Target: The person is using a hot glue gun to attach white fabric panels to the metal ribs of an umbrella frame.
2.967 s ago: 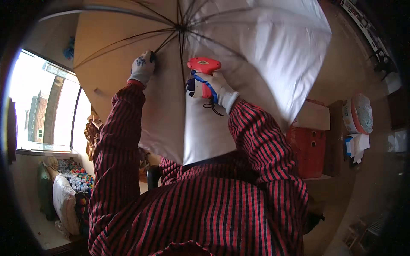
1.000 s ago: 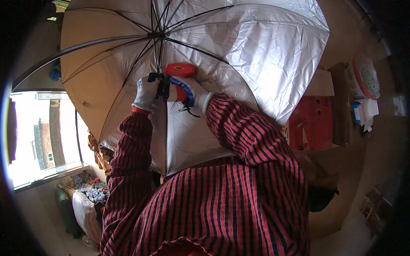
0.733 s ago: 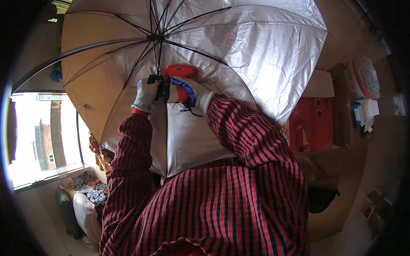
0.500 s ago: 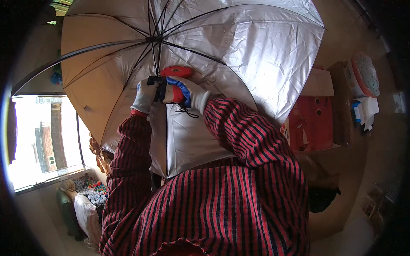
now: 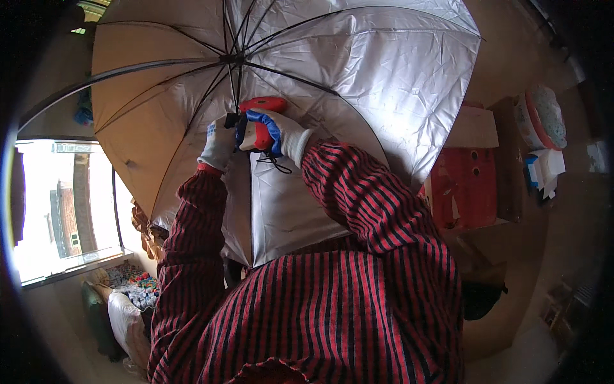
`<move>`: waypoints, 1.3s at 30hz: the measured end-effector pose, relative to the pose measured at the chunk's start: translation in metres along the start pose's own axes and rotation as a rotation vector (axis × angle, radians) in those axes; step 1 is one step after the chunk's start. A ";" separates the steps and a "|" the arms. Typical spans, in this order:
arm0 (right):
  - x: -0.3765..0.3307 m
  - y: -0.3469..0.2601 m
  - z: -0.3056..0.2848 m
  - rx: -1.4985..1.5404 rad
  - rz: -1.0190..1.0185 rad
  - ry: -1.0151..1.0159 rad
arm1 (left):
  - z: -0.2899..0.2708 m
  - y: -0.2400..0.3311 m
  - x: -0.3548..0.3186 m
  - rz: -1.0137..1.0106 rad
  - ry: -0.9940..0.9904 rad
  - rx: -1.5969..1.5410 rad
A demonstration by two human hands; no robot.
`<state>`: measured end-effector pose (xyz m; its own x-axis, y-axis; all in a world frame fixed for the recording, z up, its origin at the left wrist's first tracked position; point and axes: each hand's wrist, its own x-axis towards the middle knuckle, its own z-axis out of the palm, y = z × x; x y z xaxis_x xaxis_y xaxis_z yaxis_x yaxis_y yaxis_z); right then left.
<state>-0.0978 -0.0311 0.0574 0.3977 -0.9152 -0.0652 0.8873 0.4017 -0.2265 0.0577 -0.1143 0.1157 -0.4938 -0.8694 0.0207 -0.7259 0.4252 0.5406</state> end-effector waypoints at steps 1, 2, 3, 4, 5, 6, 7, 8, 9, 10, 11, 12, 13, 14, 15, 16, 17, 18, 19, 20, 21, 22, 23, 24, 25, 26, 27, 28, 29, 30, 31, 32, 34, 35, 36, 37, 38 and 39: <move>0.004 -0.005 -0.009 0.020 0.012 -0.035 | 0.007 0.006 0.002 0.013 -0.023 -0.006; 0.006 -0.009 -0.019 0.039 0.023 -0.070 | 0.014 0.012 0.004 0.027 -0.045 -0.012; 0.007 -0.010 -0.007 0.035 0.037 -0.075 | 0.012 0.012 0.001 0.022 -0.053 -0.015; 0.006 -0.015 0.005 0.224 0.171 0.019 | 0.007 0.011 -0.002 0.013 -0.042 -0.015; 0.005 -0.019 0.016 0.411 0.304 0.119 | 0.001 0.009 -0.004 0.008 -0.039 -0.021; -0.001 -0.022 0.021 0.598 0.426 0.226 | -0.001 0.013 -0.007 0.011 -0.043 -0.032; -0.004 -0.019 0.017 0.593 0.428 0.232 | 0.000 0.016 -0.009 0.014 -0.046 -0.043; -0.005 -0.017 0.011 0.089 0.155 0.071 | 0.000 0.019 -0.007 0.019 -0.044 -0.041; -0.006 -0.013 0.005 -0.412 -0.124 -0.091 | 0.003 0.022 -0.005 0.012 -0.042 -0.017; -0.006 -0.012 0.000 -0.909 -0.408 -0.253 | 0.005 0.026 -0.003 0.005 -0.039 0.007; -0.005 -0.011 0.006 -0.912 -0.402 -0.260 | 0.008 0.025 -0.004 -0.012 -0.032 0.027; -0.005 -0.012 0.018 -0.768 -0.286 0.026 | 0.011 0.024 -0.005 -0.017 -0.024 0.026; -0.006 -0.013 0.031 -0.616 -0.168 0.306 | 0.014 0.023 -0.007 0.029 0.029 0.094; -0.005 -0.013 0.039 -0.455 -0.048 0.579 | 0.016 0.022 -0.010 0.074 0.082 0.163; -0.003 -0.014 0.031 -0.463 -0.043 0.574 | 0.017 0.020 -0.011 0.118 0.135 0.233; -0.004 -0.015 0.016 -0.333 -0.035 0.397 | 0.016 0.021 -0.010 0.125 0.135 0.230; -0.004 -0.017 0.000 -0.204 -0.026 0.221 | 0.015 0.022 -0.009 0.119 0.136 0.260; -0.003 -0.016 -0.014 -0.076 -0.016 0.045 | 0.014 0.022 -0.006 0.111 0.137 0.288; -0.004 -0.016 -0.007 -0.080 -0.012 0.048 | 0.013 0.018 0.000 0.095 0.140 0.316; -0.007 -0.015 0.000 -0.049 -0.045 0.059 | 0.007 0.011 0.007 0.092 0.141 0.310; -0.011 -0.014 0.006 -0.016 -0.078 0.071 | -0.004 0.002 0.018 0.125 0.185 0.363; -0.015 -0.014 0.021 0.010 -0.101 0.075 | -0.018 -0.005 0.024 0.149 0.239 0.419; -0.019 -0.016 0.032 0.006 -0.095 0.077 | -0.030 -0.004 0.029 0.163 0.227 0.513; -0.024 -0.019 0.043 -0.110 -0.100 0.088 | -0.042 -0.002 0.036 0.179 0.213 0.608; -0.029 -0.018 0.054 -0.226 -0.105 0.097 | -0.052 -0.002 0.046 0.173 0.215 0.607; -0.030 -0.014 0.058 -0.342 -0.102 0.100 | -0.064 -0.007 0.057 0.130 0.224 0.626; -0.029 -0.011 0.057 -0.344 -0.090 0.093 | -0.073 -0.013 0.061 0.087 0.233 0.645; -0.028 -0.013 0.053 -0.382 -0.128 0.097 | -0.074 -0.024 0.065 0.081 0.235 0.645; -0.026 -0.015 0.050 -0.421 -0.165 0.098 | -0.076 -0.036 0.065 0.066 0.250 0.622; -0.025 -0.017 0.048 -0.459 -0.201 0.097 | -0.078 -0.048 0.064 0.049 0.267 0.599; -0.027 -0.019 0.043 -0.459 -0.199 0.100 | -0.077 -0.050 0.062 0.041 0.275 0.572; -0.029 -0.022 0.037 -0.588 -0.278 0.215 | -0.073 -0.053 0.056 0.037 0.273 0.570; -0.031 -0.027 0.025 -0.844 -0.436 0.454 | -0.053 -0.038 0.027 0.137 0.496 0.489; -0.029 -0.028 0.017 -0.841 -0.434 0.459 | -0.042 -0.028 0.012 0.189 0.605 0.446; -0.027 -0.031 0.008 -0.758 -0.481 0.431 | -0.035 -0.009 -0.002 0.237 0.602 0.438; -0.026 -0.030 -0.001 -0.674 -0.520 0.399 | -0.026 0.006 -0.020 0.278 0.597 0.434; -0.028 -0.029 -0.008 -0.590 -0.560 0.374 | -0.014 0.016 -0.040 0.200 0.402 0.370; -0.030 -0.030 -0.014 -0.586 -0.562 0.385 | -0.003 0.025 -0.056 0.123 0.207 0.306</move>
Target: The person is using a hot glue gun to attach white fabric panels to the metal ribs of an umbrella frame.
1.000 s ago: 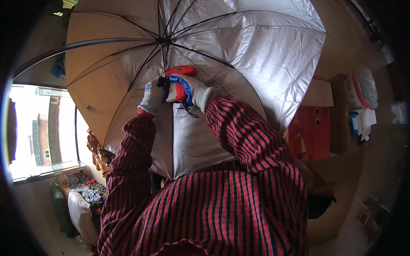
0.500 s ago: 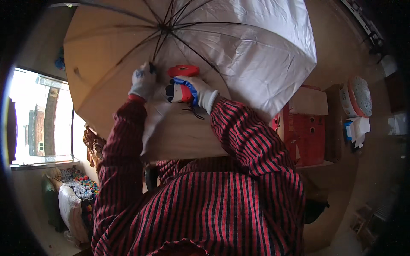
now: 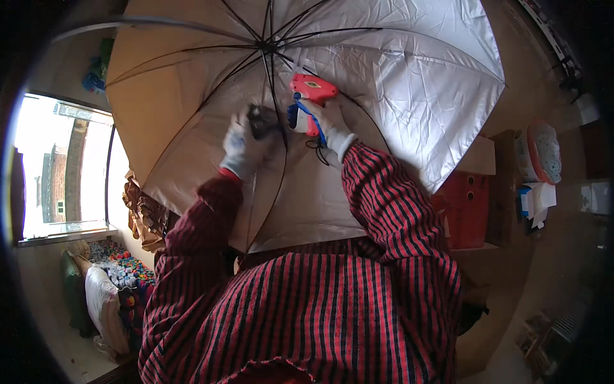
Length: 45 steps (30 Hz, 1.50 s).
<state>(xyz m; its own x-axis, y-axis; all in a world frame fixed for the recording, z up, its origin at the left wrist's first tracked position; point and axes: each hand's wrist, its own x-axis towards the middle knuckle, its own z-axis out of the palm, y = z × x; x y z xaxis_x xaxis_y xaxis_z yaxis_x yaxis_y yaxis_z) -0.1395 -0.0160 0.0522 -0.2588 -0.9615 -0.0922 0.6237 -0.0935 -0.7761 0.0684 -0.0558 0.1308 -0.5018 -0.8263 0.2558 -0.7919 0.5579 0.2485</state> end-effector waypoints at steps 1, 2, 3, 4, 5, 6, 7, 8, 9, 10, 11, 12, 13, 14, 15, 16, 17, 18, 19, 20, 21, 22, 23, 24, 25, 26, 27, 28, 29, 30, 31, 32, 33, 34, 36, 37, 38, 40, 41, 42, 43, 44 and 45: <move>-0.001 0.000 0.001 -0.084 -0.020 0.003 | -0.001 0.013 -0.011 -0.004 0.001 0.006; 0.000 0.002 0.003 -0.170 -0.037 0.004 | 0.000 0.023 -0.020 -0.053 -0.125 0.059; 0.000 0.004 0.004 -0.256 -0.056 0.006 | -0.001 0.027 -0.023 -0.100 -0.252 0.110; -0.001 0.005 0.005 -0.255 -0.054 0.002 | 0.000 0.024 -0.023 -0.105 -0.251 0.113; -0.002 0.006 0.005 -0.264 -0.067 -0.015 | 0.004 0.018 -0.021 -0.118 -0.273 0.128; -0.004 0.006 0.005 -0.272 -0.082 -0.030 | 0.008 0.012 -0.019 -0.131 -0.295 0.144; -0.003 0.006 0.007 -0.279 -0.098 -0.047 | 0.010 0.005 -0.016 -0.143 -0.315 0.162; -0.003 0.005 0.009 -0.274 -0.100 -0.050 | 0.010 -0.003 -0.014 -0.144 -0.313 0.167; -0.003 0.006 0.010 -0.278 -0.104 -0.056 | 0.010 -0.012 -0.012 -0.136 -0.302 0.164; -0.003 0.007 0.012 -0.280 -0.109 -0.061 | 0.009 -0.022 -0.011 -0.128 -0.292 0.160; -0.003 0.007 0.012 -0.283 -0.113 -0.066 | 0.008 -0.031 -0.010 -0.119 -0.281 0.157; -0.005 0.006 0.012 -0.282 -0.115 -0.057 | 0.010 -0.039 -0.007 -0.112 -0.286 0.156; -0.007 0.003 0.010 -0.295 -0.101 -0.048 | 0.011 -0.047 -0.005 -0.084 -0.254 0.118; -0.010 -0.001 0.014 -0.303 -0.086 -0.050 | 0.006 -0.052 -0.004 -0.065 -0.218 0.087; -0.012 -0.004 0.017 -0.311 -0.070 -0.052 | 0.002 -0.055 -0.003 -0.045 -0.182 0.057; -0.014 -0.007 0.022 -0.306 -0.069 -0.053 | -0.002 -0.058 -0.002 -0.045 -0.184 0.062; -0.016 -0.009 0.023 -0.323 -0.095 -0.022 | -0.010 -0.049 0.006 -0.080 -0.318 -0.084; -0.017 -0.011 0.024 -0.341 -0.120 0.011 | -0.017 -0.038 0.014 -0.115 -0.455 -0.229; -0.017 -0.012 0.028 -0.360 -0.146 0.033 | -0.020 -0.032 0.020 -0.159 -0.584 -0.372; -0.019 -0.011 0.032 -0.358 -0.147 0.046 | -0.011 -0.031 0.024 -0.150 -0.593 -0.371; -0.020 -0.010 0.037 -0.347 -0.196 0.094 | 0.002 -0.029 0.031 -0.086 -0.434 -0.381; -0.020 -0.009 0.044 -0.335 -0.243 0.134 | 0.013 -0.030 0.036 -0.028 -0.269 -0.389; -0.020 -0.008 0.049 -0.324 -0.292 0.175 | 0.023 -0.030 0.039 0.031 -0.104 -0.396; -0.018 -0.002 0.059 -0.313 -0.285 0.159 | 0.023 -0.035 0.036 0.019 -0.098 -0.381; -0.016 0.005 0.059 -0.328 -0.208 0.188 | 0.028 -0.033 0.038 0.009 -0.075 -0.344; -0.014 0.011 0.059 -0.342 -0.130 0.215 | 0.033 -0.030 0.039 -0.001 -0.049 -0.306; -0.013 0.014 0.061 -0.354 -0.053 0.243 | 0.035 -0.027 0.041 -0.010 -0.025 -0.268; -0.012 0.016 0.062 -0.351 -0.051 0.249 | 0.035 -0.024 0.043 -0.007 -0.031 -0.268; -0.012 0.016 0.061 -0.389 -0.053 0.286 | 0.032 -0.017 0.046 -0.046 -0.077 -0.306; -0.013 0.017 0.061 -0.428 -0.054 0.320 | 0.028 -0.009 0.049 -0.087 -0.123 -0.344; -0.014 0.017 0.060 -0.468 -0.054 0.353 | 0.024 -0.003 0.051 -0.129 -0.167 -0.382; -0.015 0.017 0.061 -0.468 -0.053 0.354 | 0.020 0.001 0.051 -0.129 -0.168 -0.382; -0.016 0.018 0.063 -0.436 -0.054 0.350 | 0.017 0.004 0.052 -0.161 -0.184 -0.412; -0.017 0.018 0.064 -0.404 -0.054 0.346 | 0.014 0.007 0.052 -0.193 -0.200 -0.443; -0.020 0.019 0.065 -0.372 -0.054 0.345 | 0.016 0.006 0.054 -0.225 -0.218 -0.474; -0.024 0.018 0.066 -0.395 -0.051 0.330 | 0.018 0.002 0.054 -0.227 -0.209 -0.451; -0.027 0.017 0.067 -0.417 -0.049 0.316 | 0.021 -0.001 0.054 -0.230 -0.201 -0.428; -0.027 0.017 0.066 -0.439 -0.046 0.300 | 0.026 -0.008 0.055 -0.234 -0.190 -0.404; -0.024 0.019 0.064 -0.418 -0.036 0.260 | 0.029 -0.012 0.056 -0.245 -0.186 -0.398; -0.022 0.018 0.062 -0.396 -0.026 0.225 | 0.030 -0.013 0.056 -0.253 -0.186 -0.394; -0.021 0.016 0.061 -0.375 -0.016 0.190 | 0.031 -0.013 0.056 -0.261 -0.185 -0.390; -0.022 0.016 0.060 -0.375 -0.016 0.191 | 0.031 -0.015 0.056 -0.260 -0.185 -0.390; -0.022 0.015 0.059 -0.317 0.025 0.163 | 0.032 -0.016 0.056 -0.232 -0.158 -0.366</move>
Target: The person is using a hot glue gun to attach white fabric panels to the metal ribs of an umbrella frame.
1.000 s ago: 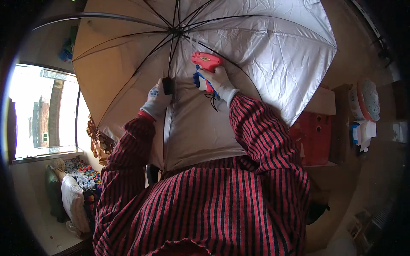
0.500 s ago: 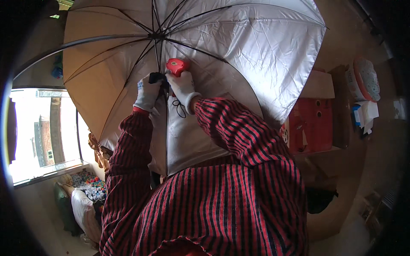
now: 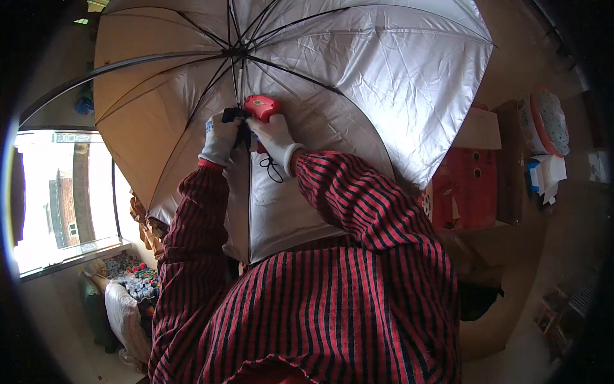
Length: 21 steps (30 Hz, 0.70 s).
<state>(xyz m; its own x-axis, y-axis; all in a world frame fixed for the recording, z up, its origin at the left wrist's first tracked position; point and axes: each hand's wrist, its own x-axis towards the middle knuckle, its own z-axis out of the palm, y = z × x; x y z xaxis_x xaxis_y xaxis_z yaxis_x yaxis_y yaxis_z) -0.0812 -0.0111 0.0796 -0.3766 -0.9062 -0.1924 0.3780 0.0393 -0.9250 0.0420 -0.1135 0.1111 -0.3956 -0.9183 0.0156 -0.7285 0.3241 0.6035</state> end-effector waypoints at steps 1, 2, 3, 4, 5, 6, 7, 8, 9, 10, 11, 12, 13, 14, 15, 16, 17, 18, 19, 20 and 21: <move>-0.001 -0.001 -0.002 0.054 0.040 -0.036 | 0.000 -0.002 0.000 0.031 0.024 0.024; -0.002 -0.001 -0.005 0.108 0.081 -0.072 | 0.001 -0.004 -0.001 0.061 0.050 0.046; -0.001 0.001 -0.009 0.106 0.080 -0.074 | 0.002 -0.007 -0.003 0.060 0.051 0.045; 0.003 0.007 -0.016 -0.170 -0.270 -0.109 | 0.001 -0.008 -0.003 0.032 0.049 0.016; 0.008 0.012 -0.022 -0.446 -0.621 -0.141 | 0.000 -0.009 -0.004 0.003 0.048 -0.012; 0.013 0.017 -0.026 -0.722 -0.972 -0.170 | -0.002 -0.010 -0.004 -0.026 0.048 -0.040; 0.015 0.016 -0.030 -0.723 -0.973 -0.168 | -0.003 -0.008 -0.005 -0.024 0.048 -0.041; 0.016 0.016 -0.033 -0.646 -0.992 -0.223 | -0.007 -0.002 -0.008 -0.012 0.058 -0.011; 0.018 0.016 -0.035 -0.568 -1.009 -0.278 | -0.011 0.005 -0.011 0.001 0.069 0.019; 0.019 0.016 -0.035 -0.490 -1.024 -0.333 | -0.013 0.008 -0.012 0.013 0.079 0.050; 0.019 0.017 -0.035 -0.490 -1.026 -0.332 | -0.014 0.006 -0.012 0.014 0.080 0.050; 0.019 0.018 -0.034 -0.105 -0.580 -0.441 | -0.013 0.003 -0.011 0.015 0.065 0.017; 0.020 0.019 -0.034 0.270 -0.121 -0.518 | -0.011 -0.001 -0.010 0.017 0.048 -0.016; 0.020 0.021 -0.036 0.636 0.349 -0.564 | -0.010 0.001 -0.009 0.020 0.030 -0.050; 0.019 0.022 -0.040 0.637 0.344 -0.558 | -0.009 0.003 -0.008 0.026 0.025 -0.051; 0.013 0.016 -0.032 0.706 0.381 -0.622 | -0.020 -0.001 -0.016 -0.015 0.047 -0.062; 0.008 0.009 -0.034 0.776 0.406 -0.656 | -0.021 0.001 -0.017 -0.039 0.045 -0.082; 0.006 0.002 -0.035 0.847 0.430 -0.690 | -0.021 0.002 -0.017 -0.062 0.042 -0.103; 0.004 -0.004 -0.035 0.847 0.428 -0.690 | -0.021 0.001 -0.016 -0.061 0.042 -0.103; 0.003 -0.011 -0.034 0.808 0.439 -0.706 | -0.021 -0.002 -0.014 -0.065 0.037 -0.103; 0.002 -0.016 -0.033 0.770 0.450 -0.723 | -0.021 -0.006 -0.013 -0.069 0.033 -0.103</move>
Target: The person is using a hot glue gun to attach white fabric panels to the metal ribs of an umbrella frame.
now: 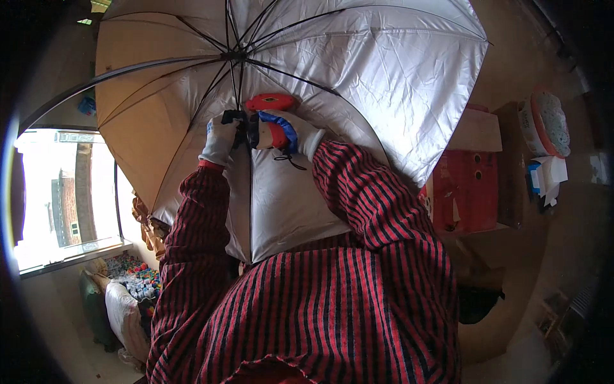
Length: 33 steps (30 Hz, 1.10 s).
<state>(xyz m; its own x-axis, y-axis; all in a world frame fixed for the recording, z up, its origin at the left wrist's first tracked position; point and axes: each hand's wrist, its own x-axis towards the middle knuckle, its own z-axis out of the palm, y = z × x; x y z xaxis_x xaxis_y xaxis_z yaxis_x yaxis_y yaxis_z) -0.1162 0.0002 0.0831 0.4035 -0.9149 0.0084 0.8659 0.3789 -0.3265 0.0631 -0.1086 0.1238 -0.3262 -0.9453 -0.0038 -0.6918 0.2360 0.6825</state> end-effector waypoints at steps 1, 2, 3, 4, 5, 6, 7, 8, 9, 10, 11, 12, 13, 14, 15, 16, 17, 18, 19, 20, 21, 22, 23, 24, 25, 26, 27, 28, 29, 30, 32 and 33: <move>0.000 0.000 0.001 -0.032 0.026 0.001 | 0.001 -0.005 0.001 -0.005 -0.005 0.000; 0.002 0.002 -0.002 -0.031 0.027 0.000 | 0.001 -0.010 0.002 -0.006 -0.004 0.001; 0.004 0.002 -0.011 -0.004 0.037 -0.043 | 0.004 -0.013 0.004 -0.013 -0.005 0.002; 0.008 0.003 -0.020 0.023 0.048 -0.086 | 0.006 -0.015 0.006 -0.020 -0.004 0.004; 0.012 0.002 -0.028 0.050 0.059 -0.130 | 0.007 -0.018 0.008 -0.028 -0.003 0.005; 0.015 0.001 -0.029 0.051 0.058 -0.128 | 0.007 -0.018 0.007 -0.027 -0.006 0.006; 0.020 -0.001 -0.030 -0.117 -0.015 -0.158 | 0.007 -0.017 0.007 -0.018 -0.003 0.006; 0.025 -0.003 -0.030 -0.285 -0.089 -0.188 | 0.006 -0.015 0.005 -0.008 0.000 0.007; 0.026 -0.003 -0.031 -0.454 -0.162 -0.216 | 0.006 -0.014 0.004 0.001 0.003 0.008; 0.025 -0.001 -0.033 -0.453 -0.165 -0.214 | 0.006 -0.014 0.003 0.003 0.001 0.009; 0.022 0.000 -0.035 -0.337 -0.117 -0.154 | 0.006 -0.013 0.002 -0.008 -0.002 0.004; 0.018 0.000 -0.030 -0.222 -0.068 -0.094 | 0.007 -0.014 0.001 -0.020 -0.005 -0.001; 0.016 -0.001 -0.025 -0.107 -0.019 -0.033 | 0.007 -0.014 0.002 -0.032 -0.008 -0.007; 0.016 -0.003 -0.024 -0.106 -0.022 -0.032 | 0.008 -0.014 0.003 -0.030 -0.010 -0.006; 0.016 -0.005 -0.022 -0.134 -0.005 -0.091 | 0.009 -0.014 0.004 -0.006 -0.018 -0.006; 0.018 -0.005 -0.020 -0.162 0.014 -0.154 | 0.009 -0.016 0.005 0.017 -0.022 -0.004; 0.019 -0.005 -0.019 -0.190 0.032 -0.216 | 0.008 -0.016 0.005 0.039 -0.026 -0.002; 0.022 -0.003 -0.017 -0.189 0.032 -0.218 | 0.008 -0.018 0.006 0.039 -0.025 0.000; 0.025 0.000 -0.014 -0.201 0.003 -0.166 | 0.009 -0.023 0.006 0.037 -0.024 0.020; 0.030 0.002 -0.011 -0.213 -0.025 -0.114 | 0.008 -0.026 0.006 0.033 -0.022 0.039; 0.032 0.004 -0.012 -0.221 -0.058 -0.059 | 0.010 -0.026 0.006 0.031 -0.026 0.061; 0.033 0.006 -0.014 -0.217 -0.059 -0.060 | 0.011 -0.025 0.007 0.031 -0.028 0.064; 0.035 0.007 -0.018 -0.568 -0.234 -0.043 | 0.012 -0.017 0.005 0.048 -0.018 0.074; 0.037 0.009 -0.022 -0.919 -0.410 -0.026 | 0.013 -0.008 0.002 0.065 -0.007 0.083; 0.038 0.010 -0.025 -1.270 -0.587 -0.009 | 0.015 -0.003 0.000 0.083 0.004 0.092; 0.041 0.013 -0.029 -1.272 -0.587 -0.014 | 0.017 -0.002 -0.002 0.083 0.009 0.092; 0.042 0.015 -0.032 -1.122 -0.510 0.085 | 0.019 -0.002 -0.003 0.105 -0.004 0.128; 0.044 0.016 -0.034 -0.972 -0.434 0.181 | 0.020 -0.001 -0.004 0.128 -0.018 0.165; 0.044 0.015 -0.038 -0.820 -0.359 0.275 | 0.022 0.000 -0.003 0.153 -0.033 0.201; 0.044 0.011 -0.042 -0.824 -0.365 0.275 | 0.025 0.000 -0.002 0.160 -0.031 0.200; 0.041 0.008 -0.033 -0.634 -0.217 0.007 | 0.025 -0.021 -0.005 0.172 -0.025 0.211; 0.037 -0.001 -0.028 -0.543 -0.148 -0.113 | 0.028 -0.022 -0.002 0.187 -0.028 0.209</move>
<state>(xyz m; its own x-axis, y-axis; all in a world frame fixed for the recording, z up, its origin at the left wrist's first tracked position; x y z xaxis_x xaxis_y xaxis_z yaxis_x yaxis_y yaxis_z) -0.1105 -0.0376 0.0568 0.3448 -0.9208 0.1825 0.6519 0.0950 -0.7523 0.0615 -0.1052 0.0885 -0.4763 -0.8750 0.0864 -0.7348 0.4500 0.5075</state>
